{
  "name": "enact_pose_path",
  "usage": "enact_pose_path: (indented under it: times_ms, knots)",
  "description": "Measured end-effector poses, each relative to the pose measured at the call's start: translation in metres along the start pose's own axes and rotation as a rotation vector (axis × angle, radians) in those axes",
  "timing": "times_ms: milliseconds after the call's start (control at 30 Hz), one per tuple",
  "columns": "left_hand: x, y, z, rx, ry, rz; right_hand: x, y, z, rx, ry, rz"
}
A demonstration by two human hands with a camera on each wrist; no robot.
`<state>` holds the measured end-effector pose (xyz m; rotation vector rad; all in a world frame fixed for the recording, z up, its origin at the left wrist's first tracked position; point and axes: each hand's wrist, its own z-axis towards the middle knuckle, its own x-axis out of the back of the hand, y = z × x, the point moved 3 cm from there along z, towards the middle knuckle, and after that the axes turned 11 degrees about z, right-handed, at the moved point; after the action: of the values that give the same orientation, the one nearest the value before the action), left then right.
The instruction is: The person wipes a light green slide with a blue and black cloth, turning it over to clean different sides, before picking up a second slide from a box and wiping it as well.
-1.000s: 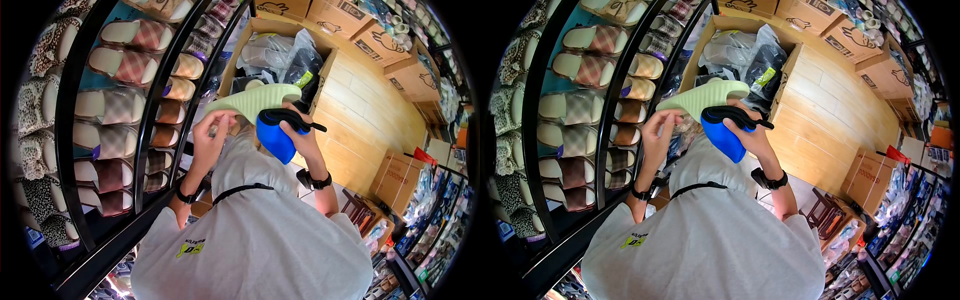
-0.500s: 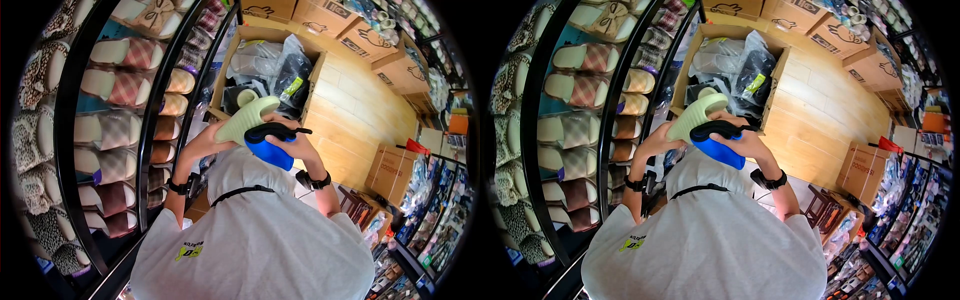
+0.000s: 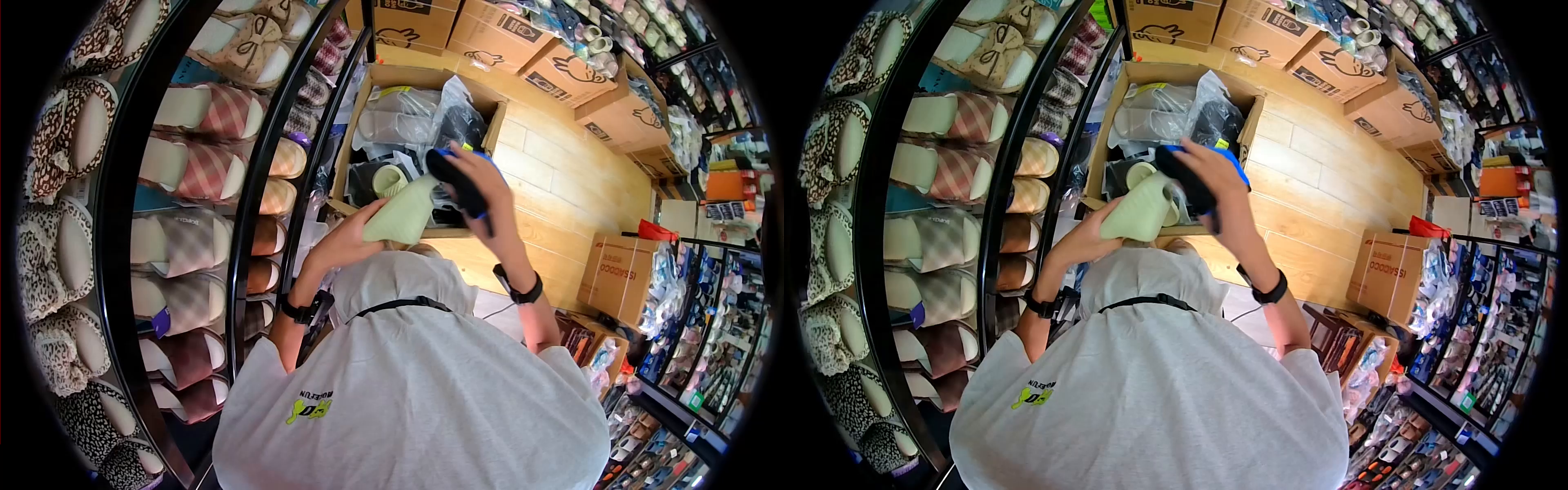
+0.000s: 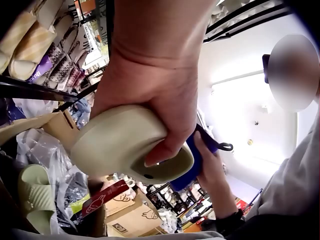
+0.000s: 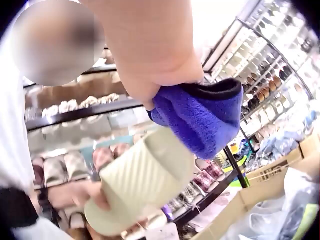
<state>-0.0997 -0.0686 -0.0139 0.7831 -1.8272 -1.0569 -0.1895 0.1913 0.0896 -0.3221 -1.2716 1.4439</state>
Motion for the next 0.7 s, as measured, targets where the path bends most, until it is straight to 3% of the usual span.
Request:
enact_pose_path:
  times_ms: [67, 167, 233, 300, 367, 433, 500, 600, 700]
  knots:
    - [0.003, 0.011, 0.001, 0.019, 0.048, 0.021, -0.026, -0.005, -0.003, 0.213, -0.037, -0.308]
    - [0.008, 0.015, 0.000, 0.142, 0.058, -0.058, -0.066, -0.020, -0.017, 0.422, -0.240, -0.374]
    - [0.011, 0.009, -0.004, -0.042, 0.179, 0.060, -0.084, -0.027, -0.029, 0.532, -0.379, -0.428]
    - [0.013, 0.007, -0.004, -0.146, 0.222, 0.088, -0.080, -0.024, -0.025, 0.533, -0.387, -0.421]
    - [0.015, 0.010, -0.011, 0.008, 0.141, 0.195, -0.066, -0.020, -0.005, 0.390, -0.204, -0.318]
    - [0.011, -0.002, -0.010, -0.064, 0.142, 0.113, -0.059, -0.012, 0.012, 0.304, -0.027, -0.307]
    - [0.010, -0.009, -0.014, -0.061, 0.193, 0.141, -0.066, -0.018, 0.018, 0.323, -0.062, -0.339]
    - [0.013, -0.011, -0.021, -0.123, 0.228, 0.130, -0.099, -0.031, -0.002, 0.430, -0.325, -0.390]
    - [0.017, -0.006, -0.033, -0.218, 0.277, 0.075, -0.118, -0.033, -0.020, 0.481, -0.456, -0.378]
